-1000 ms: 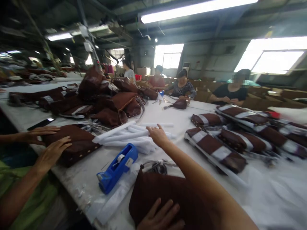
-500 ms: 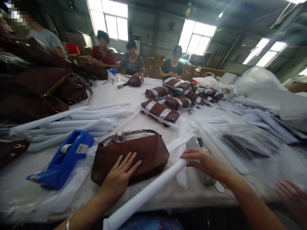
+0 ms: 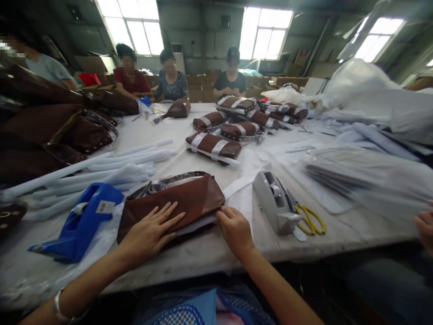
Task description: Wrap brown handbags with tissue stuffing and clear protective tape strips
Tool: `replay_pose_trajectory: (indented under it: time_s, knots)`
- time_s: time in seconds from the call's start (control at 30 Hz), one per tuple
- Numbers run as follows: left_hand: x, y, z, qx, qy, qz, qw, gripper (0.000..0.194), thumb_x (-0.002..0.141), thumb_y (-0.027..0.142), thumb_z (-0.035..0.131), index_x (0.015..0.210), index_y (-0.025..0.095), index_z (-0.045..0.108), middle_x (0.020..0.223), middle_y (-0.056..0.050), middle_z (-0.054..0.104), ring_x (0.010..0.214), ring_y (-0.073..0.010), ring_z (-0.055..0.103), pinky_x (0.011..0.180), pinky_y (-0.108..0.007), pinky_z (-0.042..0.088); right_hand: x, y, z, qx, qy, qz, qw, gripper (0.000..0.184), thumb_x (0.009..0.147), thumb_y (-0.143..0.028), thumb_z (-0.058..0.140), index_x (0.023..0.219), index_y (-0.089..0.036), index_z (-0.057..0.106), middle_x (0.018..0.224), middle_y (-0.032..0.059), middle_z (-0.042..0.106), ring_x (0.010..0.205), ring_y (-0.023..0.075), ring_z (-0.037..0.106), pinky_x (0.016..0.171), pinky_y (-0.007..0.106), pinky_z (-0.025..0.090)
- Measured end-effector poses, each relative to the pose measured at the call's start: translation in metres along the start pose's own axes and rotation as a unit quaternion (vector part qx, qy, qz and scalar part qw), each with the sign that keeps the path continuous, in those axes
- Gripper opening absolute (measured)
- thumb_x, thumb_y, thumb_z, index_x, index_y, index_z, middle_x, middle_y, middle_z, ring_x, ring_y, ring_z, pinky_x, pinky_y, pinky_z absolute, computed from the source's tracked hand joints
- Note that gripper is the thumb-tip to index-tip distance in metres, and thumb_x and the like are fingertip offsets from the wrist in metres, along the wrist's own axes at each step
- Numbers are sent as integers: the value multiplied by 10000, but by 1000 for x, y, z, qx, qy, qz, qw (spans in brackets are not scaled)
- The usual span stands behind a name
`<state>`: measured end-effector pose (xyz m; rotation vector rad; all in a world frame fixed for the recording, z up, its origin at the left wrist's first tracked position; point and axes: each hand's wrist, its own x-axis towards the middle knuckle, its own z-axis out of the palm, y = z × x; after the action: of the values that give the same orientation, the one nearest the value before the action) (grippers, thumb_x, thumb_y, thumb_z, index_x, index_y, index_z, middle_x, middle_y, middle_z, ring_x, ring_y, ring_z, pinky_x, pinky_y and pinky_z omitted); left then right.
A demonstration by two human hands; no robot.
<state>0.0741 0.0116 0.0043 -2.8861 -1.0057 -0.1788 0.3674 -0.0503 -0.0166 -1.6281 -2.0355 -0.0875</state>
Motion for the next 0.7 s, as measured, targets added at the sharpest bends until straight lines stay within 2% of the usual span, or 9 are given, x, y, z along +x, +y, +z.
replay_pose_trajectory:
  time_s: [0.07,0.1,0.2,0.27,0.3,0.37,0.47,0.6,0.7]
  knots:
    - [-2,4,6,24,21,2,999,670,925,402,573,1533,309,309,1606,-138,293,1455,-323,335,1117,-532,387,-1,-2,10,-5,35,12,999,147,908,-191,650,1048,-221,688,1089,74,721,973,249,663,863,369,546]
    - [-3,6,11,38,37,-1,999,672,925,384,577,1535,306,307,1611,-145,275,1460,-334,322,1120,-544,380,-2,-2,13,-8,51,11,999,158,914,-203,647,1068,-219,681,1101,77,718,984,253,660,878,379,543]
    - [-9,15,24,64,92,-13,994,623,943,202,508,1523,341,331,1618,-119,263,1474,-336,285,1143,-564,339,-8,0,14,-10,109,1,994,222,922,-246,645,1138,-197,653,1130,96,698,1061,272,632,984,442,508]
    - [-12,20,30,63,114,-15,991,643,933,120,453,1516,367,338,1614,-96,278,1476,-331,279,1154,-572,320,-12,0,10,-8,145,-22,989,276,930,-240,636,1204,-210,630,1185,99,680,1159,274,593,1083,489,441]
    - [-13,21,31,62,119,-15,991,657,927,98,436,1515,373,337,1612,-87,287,1476,-330,279,1157,-574,314,-12,-1,8,-7,143,-45,989,319,939,-216,618,1257,-235,611,1241,92,663,1221,269,563,1128,505,396]
    - [-14,23,33,62,122,-15,990,674,918,77,420,1515,378,335,1608,-74,301,1477,-328,276,1163,-577,302,-11,-2,6,0,94,-106,990,435,963,-146,550,1366,-311,550,1345,52,623,1306,243,509,1185,508,320]
    - [-13,25,30,64,124,-13,990,685,902,56,417,1506,375,359,1602,-58,314,1480,-321,271,1176,-573,277,-7,2,14,28,16,-164,986,520,979,-99,484,1421,-372,505,1322,7,652,1243,210,564,1163,458,359]
    - [-7,37,27,53,115,-38,991,589,904,102,452,1451,318,475,1604,-68,299,1481,-320,272,1196,-591,210,-3,12,34,60,12,-153,986,495,972,-95,498,1378,-371,560,1216,4,712,1129,209,627,1092,448,432]
    - [-3,47,31,53,113,-53,991,520,917,99,415,1400,247,540,1595,-59,310,1476,-295,292,1219,-597,99,-2,14,35,78,10,-146,986,493,962,-74,486,1349,-361,592,1206,8,718,1117,212,635,1090,459,433]
